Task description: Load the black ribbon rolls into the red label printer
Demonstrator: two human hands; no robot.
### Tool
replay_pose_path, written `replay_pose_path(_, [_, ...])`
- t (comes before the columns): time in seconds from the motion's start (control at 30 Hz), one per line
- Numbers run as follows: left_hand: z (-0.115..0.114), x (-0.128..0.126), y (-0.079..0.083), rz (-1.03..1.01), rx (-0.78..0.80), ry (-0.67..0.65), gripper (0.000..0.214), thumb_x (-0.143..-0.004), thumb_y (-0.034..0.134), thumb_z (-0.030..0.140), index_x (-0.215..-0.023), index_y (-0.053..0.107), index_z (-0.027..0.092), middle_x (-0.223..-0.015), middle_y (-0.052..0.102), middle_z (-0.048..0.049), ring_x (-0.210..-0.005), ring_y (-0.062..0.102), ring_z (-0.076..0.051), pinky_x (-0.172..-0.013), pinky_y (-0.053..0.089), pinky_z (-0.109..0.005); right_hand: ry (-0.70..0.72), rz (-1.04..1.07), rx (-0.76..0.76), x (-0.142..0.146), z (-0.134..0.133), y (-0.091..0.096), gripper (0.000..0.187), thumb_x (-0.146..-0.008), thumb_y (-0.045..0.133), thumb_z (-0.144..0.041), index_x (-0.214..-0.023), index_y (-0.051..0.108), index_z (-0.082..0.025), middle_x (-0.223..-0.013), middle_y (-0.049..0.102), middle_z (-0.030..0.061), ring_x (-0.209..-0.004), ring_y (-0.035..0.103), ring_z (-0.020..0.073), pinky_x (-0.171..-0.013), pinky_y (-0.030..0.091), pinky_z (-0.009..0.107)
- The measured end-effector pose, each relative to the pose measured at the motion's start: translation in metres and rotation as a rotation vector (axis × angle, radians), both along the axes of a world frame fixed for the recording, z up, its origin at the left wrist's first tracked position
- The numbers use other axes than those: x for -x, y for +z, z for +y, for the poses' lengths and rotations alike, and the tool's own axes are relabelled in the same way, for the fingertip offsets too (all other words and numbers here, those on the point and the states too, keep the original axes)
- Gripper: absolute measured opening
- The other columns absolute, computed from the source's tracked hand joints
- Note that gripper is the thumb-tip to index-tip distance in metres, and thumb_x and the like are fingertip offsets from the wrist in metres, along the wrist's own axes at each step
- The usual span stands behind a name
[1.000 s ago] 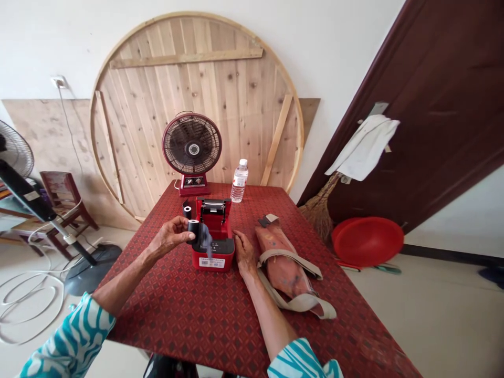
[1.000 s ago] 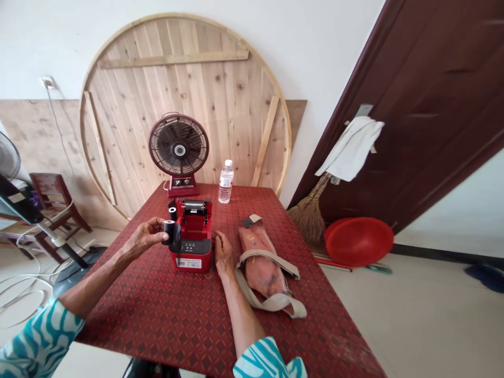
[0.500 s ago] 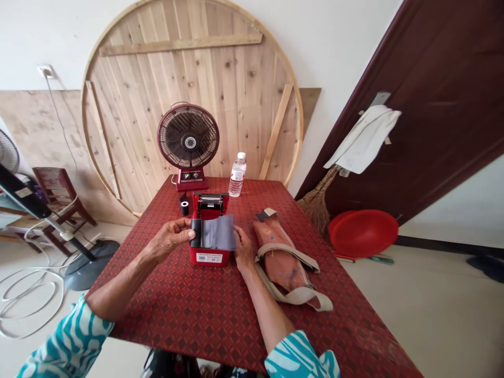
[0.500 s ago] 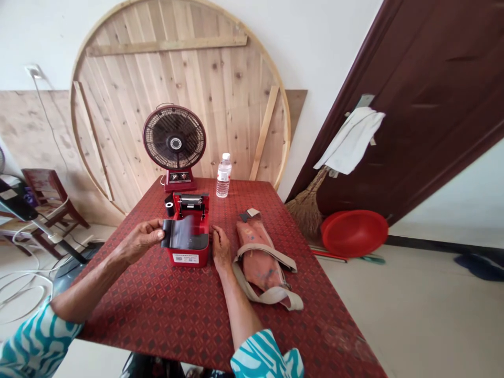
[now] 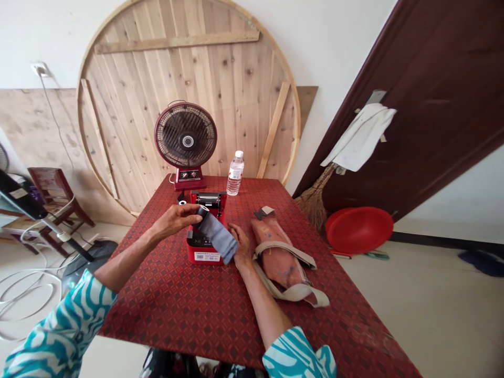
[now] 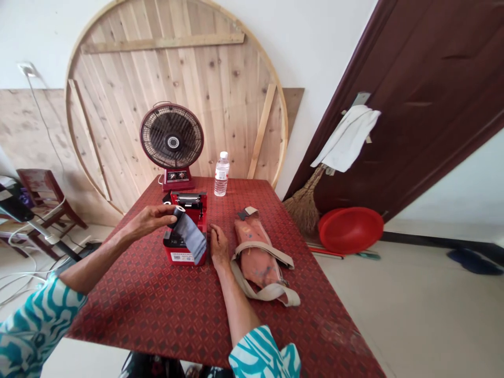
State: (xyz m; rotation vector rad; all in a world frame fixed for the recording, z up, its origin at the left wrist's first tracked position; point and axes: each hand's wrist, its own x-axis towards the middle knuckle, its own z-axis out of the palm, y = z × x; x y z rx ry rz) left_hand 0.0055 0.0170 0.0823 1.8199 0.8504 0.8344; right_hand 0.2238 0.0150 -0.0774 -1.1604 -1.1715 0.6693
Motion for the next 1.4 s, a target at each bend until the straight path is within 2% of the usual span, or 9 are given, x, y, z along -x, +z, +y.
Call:
replay_pose_path(0.13, [0.024, -0.004, 0.000, 0.368, -0.274, 0.053, 0.033, -0.078, 0.064, 0.038, -0.105, 0.071, 0.021, -0.086, 0.072, -0.0011, -0.076, 0.064, -0.018, -0.071, 0.048, -0.027, 0.000, -0.027, 0.004, 0.000, -0.002, 0.006, 0.037, -0.082, 0.046, -0.043, -0.098, 0.069, -0.019, -0.102, 0.071, 0.0075, -0.096, 0.064, 0.0233, -0.087, 0.049, 0.037])
replay_pose_path(0.23, [0.029, -0.011, -0.003, 0.573, -0.397, 0.078, 0.033, -0.077, 0.063, 0.033, -0.108, 0.070, 0.023, -0.091, 0.072, -0.0019, -0.078, 0.065, -0.019, -0.072, 0.048, -0.027, -0.010, -0.047, -0.012, 0.000, -0.004, 0.009, 0.035, -0.082, 0.045, -0.041, -0.097, 0.069, -0.020, -0.101, 0.071, 0.0071, -0.097, 0.064, 0.0229, -0.087, 0.049, 0.036])
replay_pose_path(0.53, [0.033, -0.043, 0.001, 1.033, -0.463, 0.028, 0.033, -0.081, 0.059, 0.027, -0.114, 0.068, 0.028, -0.109, 0.072, -0.0041, -0.102, 0.066, -0.024, -0.082, 0.048, -0.028, -0.020, -0.034, 0.003, 0.003, -0.004, 0.009, 0.035, -0.083, 0.043, -0.039, -0.098, 0.069, -0.020, -0.102, 0.071, 0.0073, -0.098, 0.064, 0.0231, -0.088, 0.050, 0.036])
replay_pose_path(0.73, [0.035, -0.052, -0.007, 1.181, -0.490, -0.075, 0.031, -0.081, 0.060, 0.025, -0.111, 0.069, 0.026, -0.114, 0.070, -0.0047, -0.107, 0.064, -0.024, -0.087, 0.047, -0.029, -0.029, -0.047, -0.004, 0.003, -0.005, 0.010, 0.034, -0.082, 0.043, -0.037, -0.098, 0.068, -0.020, -0.102, 0.071, 0.0069, -0.098, 0.063, 0.0229, -0.087, 0.049, 0.036])
replay_pose_path(0.9, [0.049, -0.054, -0.021, 1.077, -0.468, -0.157, 0.025, -0.073, 0.065, 0.020, -0.095, 0.074, 0.027, -0.103, 0.074, -0.0021, -0.102, 0.066, -0.022, -0.083, 0.047, -0.026, -0.023, -0.049, 0.010, 0.002, -0.005, 0.011, 0.034, -0.082, 0.043, -0.038, -0.098, 0.068, -0.021, -0.102, 0.071, 0.0063, -0.098, 0.063, 0.0226, -0.089, 0.048, 0.035])
replay_pose_path(1.0, [0.055, -0.046, -0.024, 0.855, -0.412, -0.185, 0.023, -0.069, 0.066, 0.019, -0.088, 0.075, 0.028, -0.098, 0.075, -0.0007, -0.095, 0.068, -0.021, -0.081, 0.048, -0.025, -0.021, -0.037, 0.011, 0.002, -0.006, 0.012, 0.034, -0.082, 0.044, -0.039, -0.097, 0.068, -0.021, -0.102, 0.071, 0.0064, -0.098, 0.063, 0.0231, -0.089, 0.048, 0.036])
replay_pose_path(1.1, [0.047, -0.031, -0.021, 0.592, -0.303, -0.174, 0.024, -0.077, 0.060, 0.030, -0.097, 0.074, 0.026, -0.101, 0.074, -0.0022, -0.092, 0.068, -0.020, -0.081, 0.049, -0.026, -0.012, -0.030, 0.010, 0.003, -0.007, 0.013, 0.035, -0.082, 0.044, -0.041, -0.097, 0.068, -0.022, -0.101, 0.071, 0.0059, -0.098, 0.063, 0.0230, -0.089, 0.048, 0.036])
replay_pose_path(1.27, [0.013, -0.003, -0.015, 0.357, -0.234, 0.039, 0.037, -0.085, 0.053, 0.047, -0.103, 0.072, 0.022, -0.098, 0.074, -0.0037, -0.089, 0.067, -0.020, -0.081, 0.050, -0.028, 0.007, -0.019, 0.028, 0.002, -0.009, 0.016, 0.035, -0.083, 0.045, -0.042, -0.098, 0.068, -0.022, -0.103, 0.071, 0.0058, -0.099, 0.063, 0.0235, -0.089, 0.047, 0.036])
replay_pose_path(1.4, [0.004, 0.007, -0.021, 0.154, -0.315, 0.424, 0.041, -0.083, 0.056, 0.051, -0.102, 0.070, 0.018, -0.097, 0.072, -0.0062, -0.089, 0.066, -0.021, -0.083, 0.050, -0.031, 0.007, -0.015, 0.046, 0.001, -0.009, 0.016, 0.036, -0.082, 0.045, -0.044, -0.098, 0.068, -0.022, -0.103, 0.071, 0.0064, -0.099, 0.063, 0.0244, -0.088, 0.047, 0.037])
